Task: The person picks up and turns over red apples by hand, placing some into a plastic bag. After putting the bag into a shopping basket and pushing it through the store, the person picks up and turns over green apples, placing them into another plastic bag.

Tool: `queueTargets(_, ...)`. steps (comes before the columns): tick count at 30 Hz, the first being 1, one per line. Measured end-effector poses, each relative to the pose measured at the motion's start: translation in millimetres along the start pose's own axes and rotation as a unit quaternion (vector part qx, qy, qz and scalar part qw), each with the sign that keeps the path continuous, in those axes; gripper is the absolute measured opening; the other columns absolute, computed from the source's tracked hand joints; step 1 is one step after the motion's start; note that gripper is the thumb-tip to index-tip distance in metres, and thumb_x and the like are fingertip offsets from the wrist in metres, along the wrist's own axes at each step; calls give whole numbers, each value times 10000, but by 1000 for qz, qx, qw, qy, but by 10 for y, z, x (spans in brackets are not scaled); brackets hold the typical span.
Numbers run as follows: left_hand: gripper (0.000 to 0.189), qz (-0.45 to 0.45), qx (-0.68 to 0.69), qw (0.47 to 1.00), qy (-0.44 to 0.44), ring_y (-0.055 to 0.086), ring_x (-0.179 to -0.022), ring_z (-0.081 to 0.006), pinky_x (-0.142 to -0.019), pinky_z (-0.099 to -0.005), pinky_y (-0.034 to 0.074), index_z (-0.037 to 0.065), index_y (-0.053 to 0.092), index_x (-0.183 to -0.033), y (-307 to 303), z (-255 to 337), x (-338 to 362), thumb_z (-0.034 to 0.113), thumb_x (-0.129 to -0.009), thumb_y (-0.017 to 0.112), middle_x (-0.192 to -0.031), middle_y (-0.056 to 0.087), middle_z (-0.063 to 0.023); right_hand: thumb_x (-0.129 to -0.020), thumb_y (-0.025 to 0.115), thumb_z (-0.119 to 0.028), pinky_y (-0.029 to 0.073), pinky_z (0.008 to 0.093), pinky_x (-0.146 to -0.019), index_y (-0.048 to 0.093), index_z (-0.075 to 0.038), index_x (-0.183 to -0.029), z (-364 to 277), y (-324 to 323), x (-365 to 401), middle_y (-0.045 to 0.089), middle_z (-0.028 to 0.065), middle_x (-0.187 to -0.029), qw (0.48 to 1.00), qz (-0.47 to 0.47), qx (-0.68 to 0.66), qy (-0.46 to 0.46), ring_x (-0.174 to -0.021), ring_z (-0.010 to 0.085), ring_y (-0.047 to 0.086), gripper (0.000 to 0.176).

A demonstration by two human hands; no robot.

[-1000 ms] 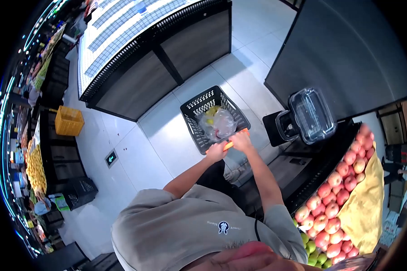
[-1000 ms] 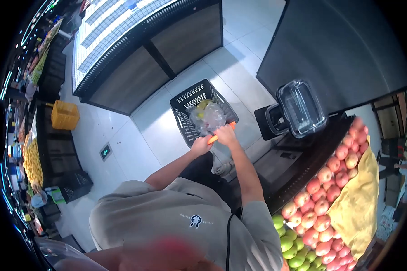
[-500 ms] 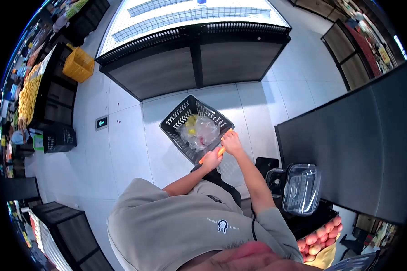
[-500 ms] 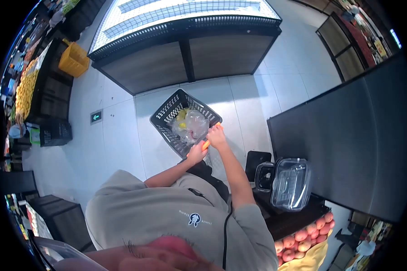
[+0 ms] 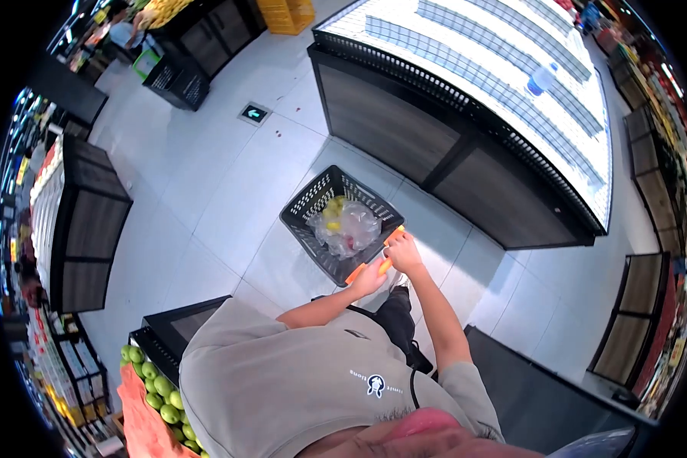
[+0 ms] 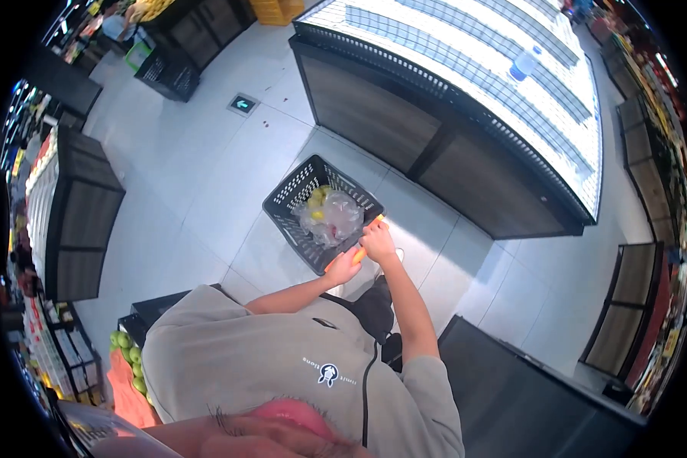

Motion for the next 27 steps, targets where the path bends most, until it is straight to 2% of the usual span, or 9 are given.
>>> queueTargets(1,274,26,-6,1000,-9,613,-825,-474,-712,-551,469,29,527,-993,322,-18,38,153,-777,641,-776,621,-264,-763,642,-213,403,402,-920,748,-247,-758,135,190,150,654,3,-878,999,15,-15,-27,-950,202,631,111)
queueTargets(6,265,176,-16,981,-85,618,-838,-469,-708,-546,477,28,533,-984,354,67,-526,149,-772,636,-812,634,-252,-764,651,-223,404,397,-890,756,-241,-792,633,116,-532,659,15,-893,986,34,-4,-165,-923,199,656,110)
queueTargets(10,295,243,-15,959,-143,640,-817,-443,-695,-511,496,44,574,-1046,342,94,-772,156,-783,646,-813,646,-242,-767,654,-234,418,399,-854,756,-243,-797,795,104,-977,665,15,-895,958,9,37,-286,-873,199,670,107)
queueTargets(15,259,364,10,913,-183,631,-807,-440,-666,-479,492,24,579,-984,366,220,-1204,130,-761,655,-813,637,-234,-777,658,-226,446,418,-810,760,-251,-841,1053,194,-1497,680,23,-880,925,-9,44,-377,-833,200,686,123)
queueTargets(18,251,408,13,889,-207,634,-792,-432,-663,-473,496,25,596,-974,180,105,-1398,135,-756,659,-802,636,-231,-774,659,-225,447,420,-814,758,-251,-849,997,180,-1946,683,23,-889,902,-12,45,-428,-832,205,687,126)
queueTargets(21,316,452,9,860,-235,655,-784,-409,-692,-479,516,56,623,-1040,-48,-27,-1497,174,-750,664,-819,666,-214,-768,659,-222,447,424,-822,759,-249,-839,819,60,-2321,687,22,-887,877,-7,45,-478,-825,210,689,126)
queueTargets(22,316,460,17,854,-243,655,-784,-409,-692,-479,516,56,623,-1040,45,53,-1488,174,-750,664,-819,666,-214,-763,659,-220,446,424,-828,760,-247,-827,872,50,-2251,690,21,-875,872,0,46,-487,-816,212,691,123)
queueTargets(25,325,492,34,836,-240,651,-785,-412,-695,-483,514,61,620,-1051,-347,-113,-1511,191,-756,660,-821,665,-215,-758,650,-215,443,413,-852,761,-246,-800,551,-43,-2558,707,24,-827,859,16,83,-505,-803,216,696,122)
queueTargets(27,317,496,51,825,-267,652,-804,-408,-709,-486,512,61,621,-1041,-390,-199,-1498,197,-757,658,-823,667,-208,-756,647,-218,443,406,-858,761,-248,-794,393,-66,-2718,712,27,-803,839,-4,108,-533,-792,218,697,123)
Point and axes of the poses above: each hand's wrist, its own x-axis away from the middle knuckle, its own y-axis out of the palm, z = x × y, the point moved 3 cm from there along -x, towards the middle knuckle
